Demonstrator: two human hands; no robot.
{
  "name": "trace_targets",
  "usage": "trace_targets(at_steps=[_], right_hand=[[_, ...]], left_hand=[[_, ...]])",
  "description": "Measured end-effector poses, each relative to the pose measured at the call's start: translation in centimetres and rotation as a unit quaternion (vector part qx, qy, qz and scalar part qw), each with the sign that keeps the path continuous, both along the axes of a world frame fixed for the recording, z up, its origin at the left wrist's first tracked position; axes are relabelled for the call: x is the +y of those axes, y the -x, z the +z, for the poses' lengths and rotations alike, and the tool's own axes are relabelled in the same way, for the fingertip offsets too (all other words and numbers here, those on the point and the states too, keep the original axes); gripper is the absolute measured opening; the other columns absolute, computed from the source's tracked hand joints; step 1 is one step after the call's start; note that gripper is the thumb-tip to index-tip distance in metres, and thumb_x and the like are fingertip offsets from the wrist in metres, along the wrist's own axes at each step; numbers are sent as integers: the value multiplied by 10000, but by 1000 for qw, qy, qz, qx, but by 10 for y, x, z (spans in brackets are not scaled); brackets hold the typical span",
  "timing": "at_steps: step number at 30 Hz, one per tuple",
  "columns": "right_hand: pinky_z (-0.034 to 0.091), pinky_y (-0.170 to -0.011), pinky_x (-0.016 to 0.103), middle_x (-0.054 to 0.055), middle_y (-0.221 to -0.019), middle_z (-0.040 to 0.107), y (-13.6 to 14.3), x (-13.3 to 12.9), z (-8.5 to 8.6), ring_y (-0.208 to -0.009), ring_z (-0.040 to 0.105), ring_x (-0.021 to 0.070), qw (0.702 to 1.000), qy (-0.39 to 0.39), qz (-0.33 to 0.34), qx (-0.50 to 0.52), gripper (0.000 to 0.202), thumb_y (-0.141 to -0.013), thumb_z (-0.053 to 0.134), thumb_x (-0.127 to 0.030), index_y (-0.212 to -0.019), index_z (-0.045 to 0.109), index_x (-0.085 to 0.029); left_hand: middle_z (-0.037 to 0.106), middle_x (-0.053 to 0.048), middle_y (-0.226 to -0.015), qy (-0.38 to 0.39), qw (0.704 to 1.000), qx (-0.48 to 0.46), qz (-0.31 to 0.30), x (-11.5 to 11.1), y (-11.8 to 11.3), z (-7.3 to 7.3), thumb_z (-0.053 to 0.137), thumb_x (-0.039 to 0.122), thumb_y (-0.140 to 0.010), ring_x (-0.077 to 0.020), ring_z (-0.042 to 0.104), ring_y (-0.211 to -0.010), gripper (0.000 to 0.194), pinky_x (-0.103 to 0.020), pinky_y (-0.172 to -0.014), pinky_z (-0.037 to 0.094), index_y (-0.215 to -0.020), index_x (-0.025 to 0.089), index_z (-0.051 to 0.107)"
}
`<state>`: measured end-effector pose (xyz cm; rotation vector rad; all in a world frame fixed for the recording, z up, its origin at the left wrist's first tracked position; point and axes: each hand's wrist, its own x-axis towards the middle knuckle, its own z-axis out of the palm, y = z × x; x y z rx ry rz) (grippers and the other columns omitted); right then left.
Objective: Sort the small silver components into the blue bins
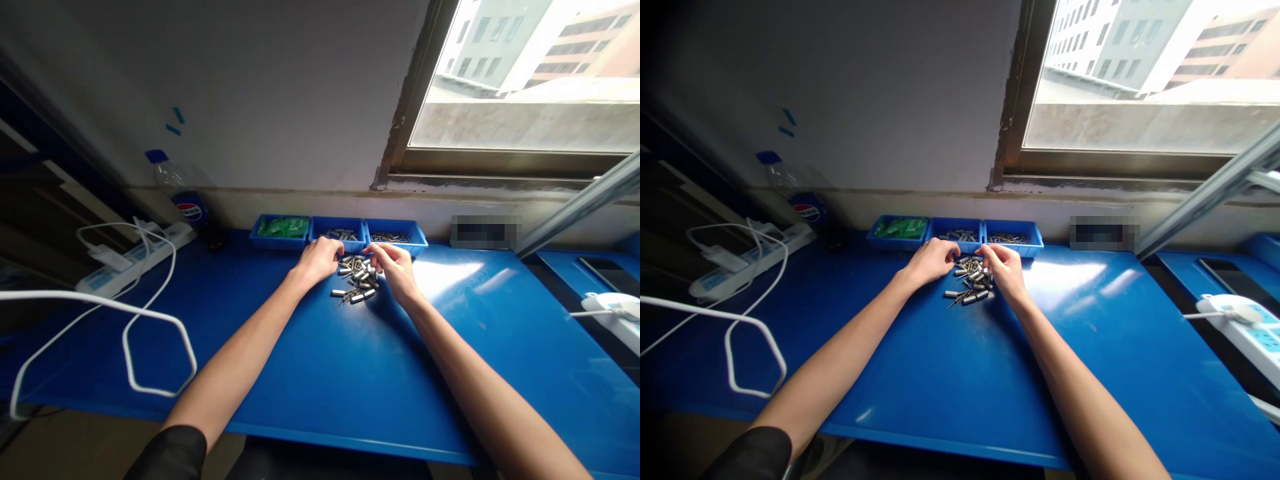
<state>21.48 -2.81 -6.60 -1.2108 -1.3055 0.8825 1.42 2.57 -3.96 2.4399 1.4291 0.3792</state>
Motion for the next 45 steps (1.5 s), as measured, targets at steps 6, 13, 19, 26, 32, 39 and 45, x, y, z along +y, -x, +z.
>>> trace_targets(at_steps=[6,13,19,26,32,39,45], right_hand=[[388,-544,320,-6,-624,571,0,-11,-13,-540,459,162,1000,-2,-18,10,401,-910,653,-605,-819,760,-229],[458,-576,312,3,-746,706,-7,-11,-10,-566,523,149,997,9,3,74,377,-844,770,-532,-1085,769,-242],[549,-731,337,40,-854,780,-10,-13,-9,-707,655,166,991,40,52,115,413,-761,876,-466,-1083,801,-218],[579,-793,377,57,-869,798,-8,-12,-11,-756,706,203,987,65,79,123,382,-731,896,-460,-1011,826,-209],[601,-896,435,63,-921,804,-10,-11,-8,-853,751,243,995,2,2,100,319,-755,879,-442,-980,806,-229],[555,-1055,482,123,-1341,714,-16,-7,-7,-1134,726,285,995,-59,-44,64,503,-782,843,-435,-1232,717,-250],[577,-984,453,105,-1221,758,-15,-8,-8,-1000,741,251,997,-40,-39,54,374,-797,818,-430,-1109,746,-237]], left_hand=[[774,-60,-806,5,995,-99,-31,1,2,8,634,41,-762,-195,736,-755,277,-279,-746,584,-971,154,776],[783,-52,-928,24,945,-296,-137,-1,2,28,753,156,-779,-168,757,-836,210,-265,-825,616,-987,148,726],[767,-31,-880,27,944,-275,-181,-4,2,29,754,150,-796,-149,745,-810,207,-247,-801,598,-998,154,708],[770,-32,-884,18,950,-247,-191,-5,-2,28,736,149,-814,-149,741,-806,169,-233,-773,584,-982,155,714],[784,-58,-915,-32,978,-142,-148,1,2,19,688,154,-853,-180,731,-819,148,-265,-791,568,-978,163,767],[810,-77,-987,0,987,-7,-163,7,8,9,673,57,-807,-203,748,-890,261,-256,-815,554,-970,182,833],[798,-70,-914,5,987,1,-158,7,6,3,688,67,-794,-197,732,-823,207,-254,-756,537,-887,193,823]])
